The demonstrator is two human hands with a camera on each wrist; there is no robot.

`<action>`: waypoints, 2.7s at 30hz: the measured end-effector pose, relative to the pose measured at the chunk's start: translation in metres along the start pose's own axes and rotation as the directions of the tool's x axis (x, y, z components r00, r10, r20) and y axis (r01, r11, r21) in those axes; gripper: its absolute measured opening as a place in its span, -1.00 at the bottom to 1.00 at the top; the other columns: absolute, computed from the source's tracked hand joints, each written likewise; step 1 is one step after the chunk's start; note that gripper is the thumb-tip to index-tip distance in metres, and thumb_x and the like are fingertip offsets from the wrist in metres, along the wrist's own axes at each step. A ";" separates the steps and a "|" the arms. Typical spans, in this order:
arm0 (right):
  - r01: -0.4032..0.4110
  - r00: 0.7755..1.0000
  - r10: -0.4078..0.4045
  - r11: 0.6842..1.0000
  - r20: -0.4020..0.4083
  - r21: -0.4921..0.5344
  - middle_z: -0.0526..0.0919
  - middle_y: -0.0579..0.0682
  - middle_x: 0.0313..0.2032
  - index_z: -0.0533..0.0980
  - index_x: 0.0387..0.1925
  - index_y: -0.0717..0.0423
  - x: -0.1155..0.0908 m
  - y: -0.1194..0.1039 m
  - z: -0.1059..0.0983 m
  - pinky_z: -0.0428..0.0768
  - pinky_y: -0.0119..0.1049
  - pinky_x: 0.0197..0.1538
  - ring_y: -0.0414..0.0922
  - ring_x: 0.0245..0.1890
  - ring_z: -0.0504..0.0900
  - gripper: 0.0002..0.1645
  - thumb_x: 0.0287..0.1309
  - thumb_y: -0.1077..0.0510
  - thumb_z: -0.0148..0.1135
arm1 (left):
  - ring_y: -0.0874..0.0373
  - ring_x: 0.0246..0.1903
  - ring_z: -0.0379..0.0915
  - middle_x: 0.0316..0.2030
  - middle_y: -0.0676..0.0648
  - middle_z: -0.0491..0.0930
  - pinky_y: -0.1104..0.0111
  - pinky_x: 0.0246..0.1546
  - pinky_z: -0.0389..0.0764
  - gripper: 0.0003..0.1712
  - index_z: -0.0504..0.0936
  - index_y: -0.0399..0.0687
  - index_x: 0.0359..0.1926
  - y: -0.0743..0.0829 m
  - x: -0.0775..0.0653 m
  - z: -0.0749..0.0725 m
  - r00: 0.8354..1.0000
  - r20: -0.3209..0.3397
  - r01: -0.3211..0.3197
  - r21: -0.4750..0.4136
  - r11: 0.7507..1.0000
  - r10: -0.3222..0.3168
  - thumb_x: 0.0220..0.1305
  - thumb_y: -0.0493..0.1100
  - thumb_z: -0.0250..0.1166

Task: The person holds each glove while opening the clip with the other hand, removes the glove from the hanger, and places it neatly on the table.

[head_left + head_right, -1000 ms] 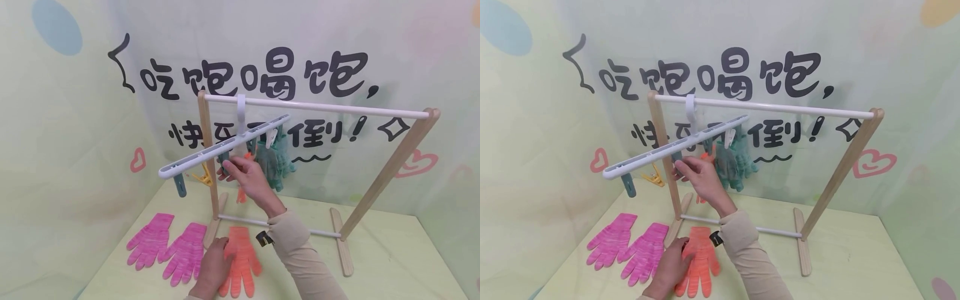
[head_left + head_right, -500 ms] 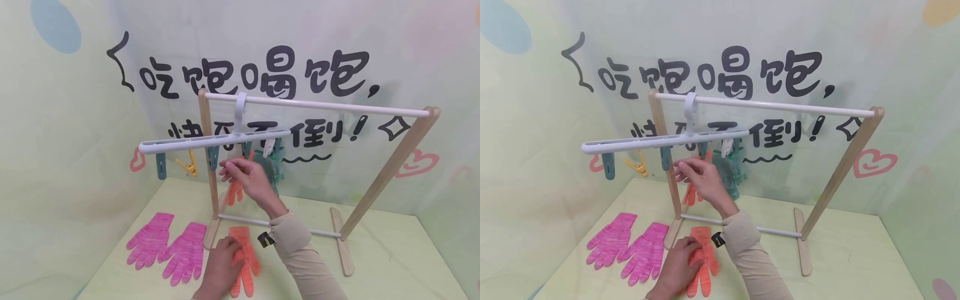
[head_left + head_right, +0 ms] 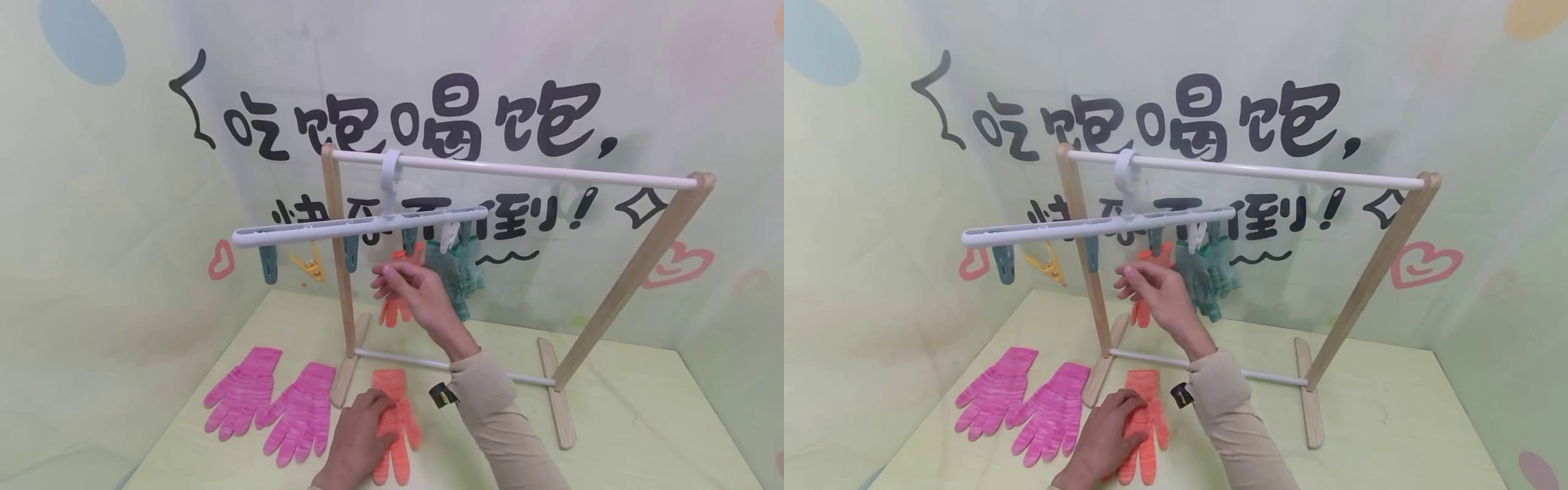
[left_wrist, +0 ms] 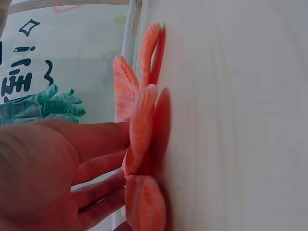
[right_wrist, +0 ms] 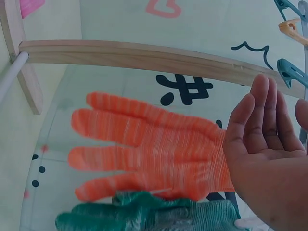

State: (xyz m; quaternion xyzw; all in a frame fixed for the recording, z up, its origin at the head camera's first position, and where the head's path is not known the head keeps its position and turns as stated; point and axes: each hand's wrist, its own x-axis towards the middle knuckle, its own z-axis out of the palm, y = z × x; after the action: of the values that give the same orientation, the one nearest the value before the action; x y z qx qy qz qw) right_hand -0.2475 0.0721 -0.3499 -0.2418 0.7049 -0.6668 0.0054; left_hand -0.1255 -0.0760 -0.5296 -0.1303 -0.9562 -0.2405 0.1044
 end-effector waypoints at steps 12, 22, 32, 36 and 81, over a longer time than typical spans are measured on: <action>-0.029 0.990 0.022 0.998 -0.136 -0.052 0.76 0.18 -0.02 0.69 0.06 0.15 -0.006 0.015 -0.007 0.70 -0.39 -0.03 -0.18 -0.15 0.73 -0.69 0.46 0.06 0.26 | 0.05 0.11 0.53 0.10 0.07 0.59 0.23 -0.11 0.55 -0.49 0.70 0.06 0.01 -0.002 -0.001 -0.001 1.000 0.021 0.001 -0.010 1.000 -0.001 -0.01 -0.06 0.64; -0.070 0.963 0.030 0.988 -0.267 -0.141 0.75 0.10 -0.16 0.71 -0.01 0.05 -0.017 0.027 -0.018 0.57 -0.40 -0.23 -0.13 -0.24 0.61 -0.73 0.39 0.00 0.35 | 0.06 0.10 0.52 0.10 0.07 0.58 0.23 -0.13 0.54 -0.52 0.69 0.07 0.01 -0.002 -0.002 -0.003 1.000 0.030 0.002 -0.019 1.000 -0.001 0.03 -0.07 0.62; -0.031 0.936 -0.053 0.973 -0.347 -0.230 0.65 0.15 0.03 0.61 0.05 0.17 -0.019 0.038 -0.016 0.62 -0.41 -0.04 0.01 -0.09 0.70 -0.70 0.36 0.14 0.37 | 0.07 0.10 0.52 0.11 0.06 0.58 0.20 -0.10 0.55 -0.52 0.69 0.07 0.01 -0.002 0.000 -0.003 1.000 0.029 0.002 -0.030 1.000 -0.001 0.03 -0.08 0.61; -0.029 0.934 -0.076 0.958 -0.349 -0.287 0.55 0.20 0.12 0.50 0.17 0.20 -0.019 0.043 -0.010 0.67 -0.27 -0.01 0.09 -0.06 0.73 -0.56 0.34 0.18 0.39 | 0.06 0.09 0.52 0.11 0.06 0.59 0.21 -0.11 0.55 -0.51 0.69 0.08 0.01 -0.003 0.000 -0.003 0.999 0.038 0.004 -0.038 0.999 -0.002 0.02 -0.10 0.62; -0.155 0.967 0.124 0.979 -0.221 -0.132 0.57 -0.09 -0.48 0.73 -0.26 0.11 -0.020 0.059 -0.022 0.45 -0.41 -0.39 -0.14 -0.42 0.48 -0.68 0.27 -0.08 0.46 | 0.04 0.13 0.50 0.12 0.07 0.57 0.19 -0.13 0.55 -0.50 0.69 0.09 0.01 -0.004 0.000 -0.005 0.999 0.054 0.008 -0.010 1.000 -0.007 0.02 -0.07 0.63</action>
State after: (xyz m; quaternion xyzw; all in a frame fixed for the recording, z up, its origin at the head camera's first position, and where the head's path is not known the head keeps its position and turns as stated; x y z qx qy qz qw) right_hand -0.2568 0.0995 -0.4097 -0.1190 0.7644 -0.6323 -0.0404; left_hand -0.1257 -0.0816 -0.5268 -0.1336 -0.9579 -0.2420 0.0771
